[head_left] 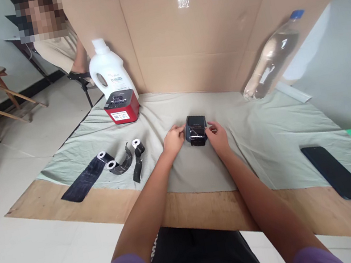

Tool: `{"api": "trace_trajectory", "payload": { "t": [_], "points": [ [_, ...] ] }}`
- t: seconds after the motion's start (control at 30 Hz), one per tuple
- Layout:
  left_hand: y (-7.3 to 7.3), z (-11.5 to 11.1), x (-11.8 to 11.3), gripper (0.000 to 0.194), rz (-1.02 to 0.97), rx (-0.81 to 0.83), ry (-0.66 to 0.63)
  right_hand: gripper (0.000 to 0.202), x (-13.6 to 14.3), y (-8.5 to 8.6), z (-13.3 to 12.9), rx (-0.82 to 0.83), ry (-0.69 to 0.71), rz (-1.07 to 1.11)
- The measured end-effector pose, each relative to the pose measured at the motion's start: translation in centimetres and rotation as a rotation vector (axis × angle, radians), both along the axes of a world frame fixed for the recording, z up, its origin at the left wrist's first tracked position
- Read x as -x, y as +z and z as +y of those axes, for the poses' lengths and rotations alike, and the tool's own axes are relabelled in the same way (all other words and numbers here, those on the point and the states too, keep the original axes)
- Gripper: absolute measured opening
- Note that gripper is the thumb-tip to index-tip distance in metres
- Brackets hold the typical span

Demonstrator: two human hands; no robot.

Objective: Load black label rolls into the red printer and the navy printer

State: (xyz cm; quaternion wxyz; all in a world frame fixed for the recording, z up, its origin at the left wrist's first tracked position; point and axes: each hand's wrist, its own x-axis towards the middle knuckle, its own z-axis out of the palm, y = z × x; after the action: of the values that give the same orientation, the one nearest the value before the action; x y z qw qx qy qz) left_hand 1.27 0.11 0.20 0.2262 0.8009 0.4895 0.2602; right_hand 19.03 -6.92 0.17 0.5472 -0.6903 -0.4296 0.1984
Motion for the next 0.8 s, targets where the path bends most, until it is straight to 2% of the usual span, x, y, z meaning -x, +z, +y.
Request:
{"api": "trace_trajectory", "payload": {
  "t": [0.07, 0.23, 0.53, 0.8],
  "points": [
    [0.2, -0.3, -0.2, 0.047, 0.065, -0.027, 0.035, 0.050, -0.1, -0.2, 0.1, 0.024, 0.001, -0.043],
    [0.4, -0.7, -0.7, 0.054, 0.193, -0.066, 0.088, 0.052, -0.2, -0.3, 0.0, 0.084, 0.070, -0.065],
    [0.0, 0.3, -0.3, 0.050, 0.255, -0.100, -0.074, 0.046, -0.2, -0.7, 0.3, 0.046, 0.079, -0.144],
    [-0.3, 0.6, 0.0, 0.051, 0.201, -0.076, -0.046, 0.049, 0.0, -0.2, -0.1, 0.030, 0.120, -0.114]
  ]
}}
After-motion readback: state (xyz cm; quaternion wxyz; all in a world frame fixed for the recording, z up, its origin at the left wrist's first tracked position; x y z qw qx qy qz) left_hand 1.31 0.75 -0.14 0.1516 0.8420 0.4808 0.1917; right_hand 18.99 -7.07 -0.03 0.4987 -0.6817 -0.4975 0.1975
